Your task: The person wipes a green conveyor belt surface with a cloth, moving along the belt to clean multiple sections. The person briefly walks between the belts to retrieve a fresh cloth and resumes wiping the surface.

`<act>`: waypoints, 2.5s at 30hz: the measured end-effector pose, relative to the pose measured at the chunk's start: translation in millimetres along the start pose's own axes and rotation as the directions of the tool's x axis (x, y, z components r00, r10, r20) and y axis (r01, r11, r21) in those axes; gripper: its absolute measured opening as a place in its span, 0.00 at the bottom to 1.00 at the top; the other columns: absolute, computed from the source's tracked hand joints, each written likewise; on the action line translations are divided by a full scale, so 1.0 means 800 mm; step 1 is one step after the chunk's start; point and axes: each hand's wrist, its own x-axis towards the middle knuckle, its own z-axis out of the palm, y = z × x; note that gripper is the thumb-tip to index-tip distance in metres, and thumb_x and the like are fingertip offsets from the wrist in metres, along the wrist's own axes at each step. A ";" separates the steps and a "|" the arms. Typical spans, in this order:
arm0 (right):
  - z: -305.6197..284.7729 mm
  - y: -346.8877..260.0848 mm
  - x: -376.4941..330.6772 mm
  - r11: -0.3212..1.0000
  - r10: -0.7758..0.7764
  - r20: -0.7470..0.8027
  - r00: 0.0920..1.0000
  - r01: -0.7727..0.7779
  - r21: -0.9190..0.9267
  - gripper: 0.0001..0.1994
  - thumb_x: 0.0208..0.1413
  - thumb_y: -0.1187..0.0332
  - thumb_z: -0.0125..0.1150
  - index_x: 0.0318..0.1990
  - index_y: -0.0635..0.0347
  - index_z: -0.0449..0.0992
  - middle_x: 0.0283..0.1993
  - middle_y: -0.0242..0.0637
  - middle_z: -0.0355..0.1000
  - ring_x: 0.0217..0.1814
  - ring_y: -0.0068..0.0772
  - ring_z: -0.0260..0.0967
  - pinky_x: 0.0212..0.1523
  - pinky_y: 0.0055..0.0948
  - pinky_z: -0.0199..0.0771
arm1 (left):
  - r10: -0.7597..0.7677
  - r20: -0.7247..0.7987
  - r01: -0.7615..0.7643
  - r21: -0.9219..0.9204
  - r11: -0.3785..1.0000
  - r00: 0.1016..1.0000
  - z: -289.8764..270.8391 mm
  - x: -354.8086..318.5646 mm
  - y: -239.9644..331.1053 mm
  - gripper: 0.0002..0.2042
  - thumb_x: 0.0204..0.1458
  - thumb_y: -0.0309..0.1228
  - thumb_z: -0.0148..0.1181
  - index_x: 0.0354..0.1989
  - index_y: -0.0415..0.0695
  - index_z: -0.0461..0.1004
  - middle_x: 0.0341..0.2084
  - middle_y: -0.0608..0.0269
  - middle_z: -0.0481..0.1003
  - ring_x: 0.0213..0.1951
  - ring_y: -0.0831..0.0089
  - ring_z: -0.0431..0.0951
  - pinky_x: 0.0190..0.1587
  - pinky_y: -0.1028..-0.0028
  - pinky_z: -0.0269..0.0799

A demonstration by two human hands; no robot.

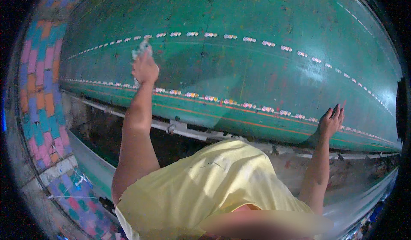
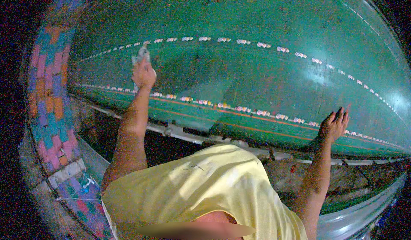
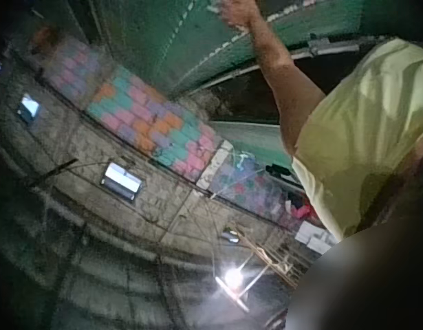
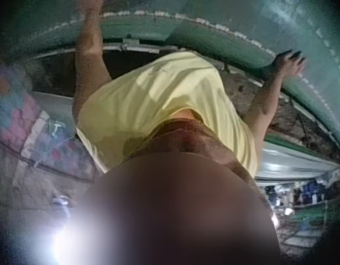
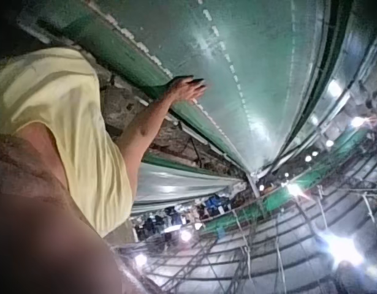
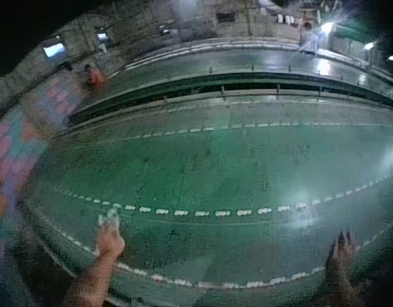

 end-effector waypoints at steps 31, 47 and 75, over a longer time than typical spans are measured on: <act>-0.005 0.012 -0.008 0.994 -0.029 0.008 1.000 0.028 0.106 0.28 0.79 0.49 0.52 0.77 0.54 0.75 0.84 0.54 0.64 0.84 0.62 0.62 0.82 0.57 0.60 | 0.513 -0.238 -0.558 -0.198 0.806 0.825 0.028 0.317 0.428 0.21 0.66 0.40 0.60 0.66 0.71 0.83 0.58 0.56 0.85 0.58 0.47 0.84 0.57 0.43 0.81; -0.001 -0.001 0.000 0.999 -0.009 0.001 1.000 0.009 0.031 0.27 0.72 0.59 0.62 0.77 0.48 0.75 0.84 0.48 0.64 0.85 0.62 0.60 0.84 0.56 0.58 | -0.174 -0.042 0.176 0.045 0.983 0.984 0.052 0.165 0.056 0.20 0.68 0.44 0.55 0.65 0.58 0.82 0.58 0.52 0.84 0.56 0.48 0.86 0.56 0.43 0.82; 0.033 0.093 0.070 0.889 0.041 0.020 0.999 -0.045 0.456 0.31 0.61 0.52 0.73 0.73 0.39 0.79 0.81 0.45 0.68 0.82 0.57 0.62 0.75 0.68 0.64 | 0.421 -0.038 -0.418 -0.228 0.879 0.906 -0.106 -0.363 0.271 0.17 0.65 0.32 0.64 0.62 0.48 0.81 0.62 0.47 0.81 0.64 0.42 0.79 0.69 0.48 0.74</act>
